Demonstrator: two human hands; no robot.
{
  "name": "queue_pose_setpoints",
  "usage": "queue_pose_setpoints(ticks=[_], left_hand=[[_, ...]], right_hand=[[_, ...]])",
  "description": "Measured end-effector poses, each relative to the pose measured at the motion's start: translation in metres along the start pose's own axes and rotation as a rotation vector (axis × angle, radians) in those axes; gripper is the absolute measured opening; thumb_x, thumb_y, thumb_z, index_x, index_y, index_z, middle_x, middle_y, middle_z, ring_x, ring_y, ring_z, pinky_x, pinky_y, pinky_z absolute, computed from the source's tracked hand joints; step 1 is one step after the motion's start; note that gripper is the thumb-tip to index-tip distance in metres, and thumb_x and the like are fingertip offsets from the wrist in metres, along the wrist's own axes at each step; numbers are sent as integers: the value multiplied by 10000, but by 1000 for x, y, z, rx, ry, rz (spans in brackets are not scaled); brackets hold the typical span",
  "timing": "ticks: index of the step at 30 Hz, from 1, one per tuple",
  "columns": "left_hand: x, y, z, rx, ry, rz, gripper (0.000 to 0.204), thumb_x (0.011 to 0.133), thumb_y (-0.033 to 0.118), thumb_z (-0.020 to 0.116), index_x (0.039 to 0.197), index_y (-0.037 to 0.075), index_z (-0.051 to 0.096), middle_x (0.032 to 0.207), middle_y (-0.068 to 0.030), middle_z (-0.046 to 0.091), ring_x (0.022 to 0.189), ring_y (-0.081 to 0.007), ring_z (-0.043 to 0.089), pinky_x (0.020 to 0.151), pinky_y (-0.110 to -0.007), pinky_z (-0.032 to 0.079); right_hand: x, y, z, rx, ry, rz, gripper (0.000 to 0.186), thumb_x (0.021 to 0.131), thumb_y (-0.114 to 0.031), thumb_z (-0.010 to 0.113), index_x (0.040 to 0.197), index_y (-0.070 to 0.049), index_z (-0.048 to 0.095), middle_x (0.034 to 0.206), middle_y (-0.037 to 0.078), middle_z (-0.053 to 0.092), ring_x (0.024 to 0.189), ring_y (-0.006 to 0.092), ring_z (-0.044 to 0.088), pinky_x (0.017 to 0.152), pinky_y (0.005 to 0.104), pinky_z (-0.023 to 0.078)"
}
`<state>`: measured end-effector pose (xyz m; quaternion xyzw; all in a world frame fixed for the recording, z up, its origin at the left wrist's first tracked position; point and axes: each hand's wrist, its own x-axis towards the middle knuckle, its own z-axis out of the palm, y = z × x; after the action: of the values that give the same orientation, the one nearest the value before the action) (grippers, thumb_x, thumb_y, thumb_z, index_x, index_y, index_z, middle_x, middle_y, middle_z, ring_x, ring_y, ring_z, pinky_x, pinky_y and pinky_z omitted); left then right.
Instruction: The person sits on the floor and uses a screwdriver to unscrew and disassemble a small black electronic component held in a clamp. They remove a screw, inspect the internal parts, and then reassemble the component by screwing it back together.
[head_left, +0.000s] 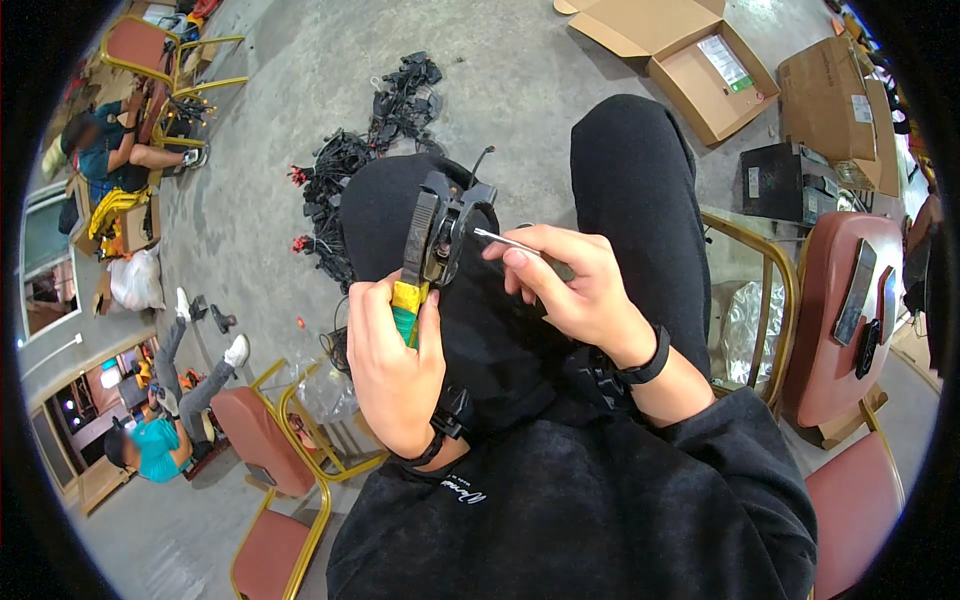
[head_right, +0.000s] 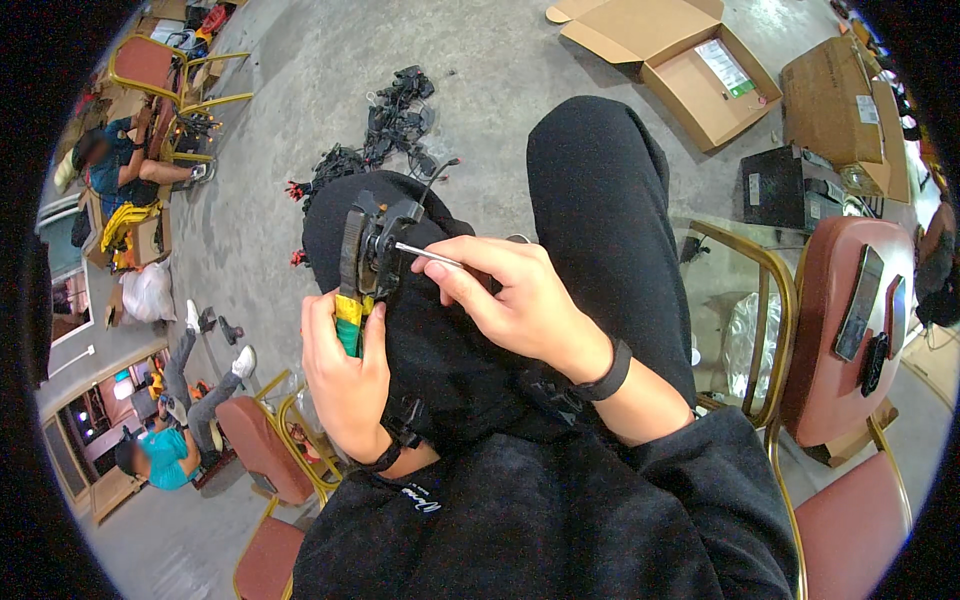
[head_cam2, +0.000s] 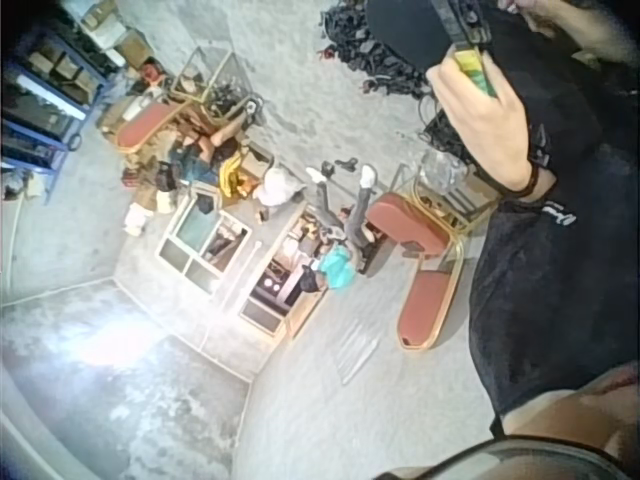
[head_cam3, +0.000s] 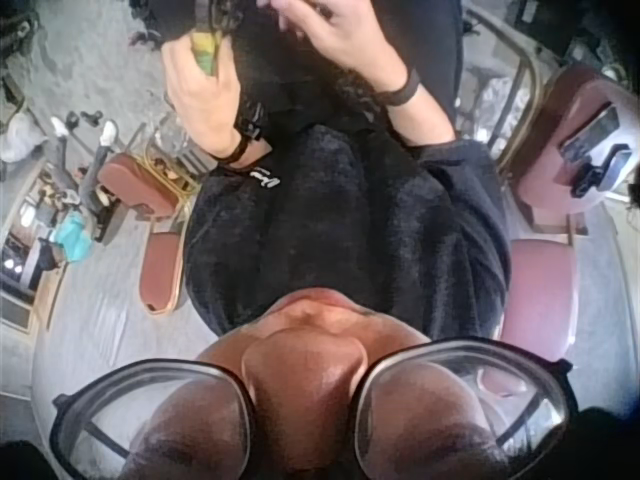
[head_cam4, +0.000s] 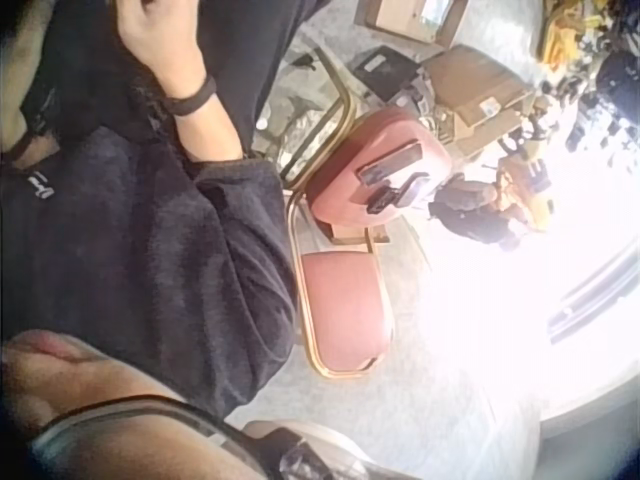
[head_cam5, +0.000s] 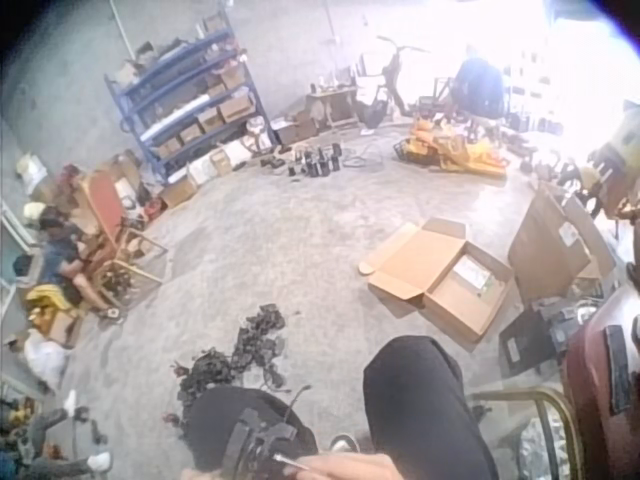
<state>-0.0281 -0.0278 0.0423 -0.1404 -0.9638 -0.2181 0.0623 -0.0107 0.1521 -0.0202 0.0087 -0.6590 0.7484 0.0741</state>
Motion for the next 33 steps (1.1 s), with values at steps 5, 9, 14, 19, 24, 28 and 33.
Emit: queue_pose_setpoints(ticks=[5, 9, 14, 19, 24, 28, 33], left_hand=[[-1, 1, 2, -2, 4, -2, 262, 827, 61, 716, 1030, 9, 558, 914, -163, 536, 865, -388, 562, 763, -439, 453], [-1, 4, 4, 20, 14, 17, 260, 827, 58, 714, 1032, 9, 561, 913, -166, 537, 855, -390, 560, 758, -444, 449], [-2, 4, 6, 45, 31, 33, 260, 829, 59, 710, 1038, 9, 564, 916, -170, 539, 850, -396, 559, 763, -447, 445], [-2, 5, 8, 45, 46, 35, 262, 826, 56, 708, 1041, 11, 565, 920, -171, 542, 857, -399, 562, 767, -450, 444], [-3, 9, 8, 94, 47, 18, 263, 827, 66, 705, 1043, 19, 564, 936, -168, 546, 874, -399, 565, 772, -455, 441], [-5, 11, 10, 117, 54, 3, 261, 832, 76, 701, 1046, 22, 562, 939, -165, 546, 884, -398, 565, 774, -458, 439], [-4, 11, 9, 138, 47, 7, 265, 832, 78, 702, 1048, 21, 560, 931, -163, 543, 881, -396, 566, 770, -460, 441]], right_hand=[[-1, -4, 3, 341, -79, 316, 221, 1019, -184, 550, 1036, -2, 674, 656, 47, 663, 475, 71, 560, 453, 210, 432], [-2, -3, 3, 460, -93, 390, 256, 1034, -207, 524, 1080, 11, 650, 665, 68, 669, 462, 79, 581, 417, 198, 428], [0, -1, 0, 587, -118, 469, 297, 1044, -232, 497, 1118, 28, 619, 666, 109, 672, 438, 123, 605, 375, 212, 447], [4, -6, -7, 647, -178, 570, 335, 1050, -259, 476, 1119, 41, 608, 677, 134, 670, 446, 190, 643, 351, 250, 474], [8, -5, -13, 763, -220, 661, 339, 1047, -261, 480, 1122, 44, 607, 682, 128, 661, 477, 220, 666, 383, 264, 517], [4, 2, -8, 710, -181, 548, 323, 1045, -245, 488, 1123, 41, 615, 686, 115, 659, 522, 213, 685, 424, 267, 547], [3, -1, -7, 686, -153, 540, 309, 1038, -233, 507, 1117, 42, 622, 703, 106, 661, 534, 206, 687, 457, 268, 561]])
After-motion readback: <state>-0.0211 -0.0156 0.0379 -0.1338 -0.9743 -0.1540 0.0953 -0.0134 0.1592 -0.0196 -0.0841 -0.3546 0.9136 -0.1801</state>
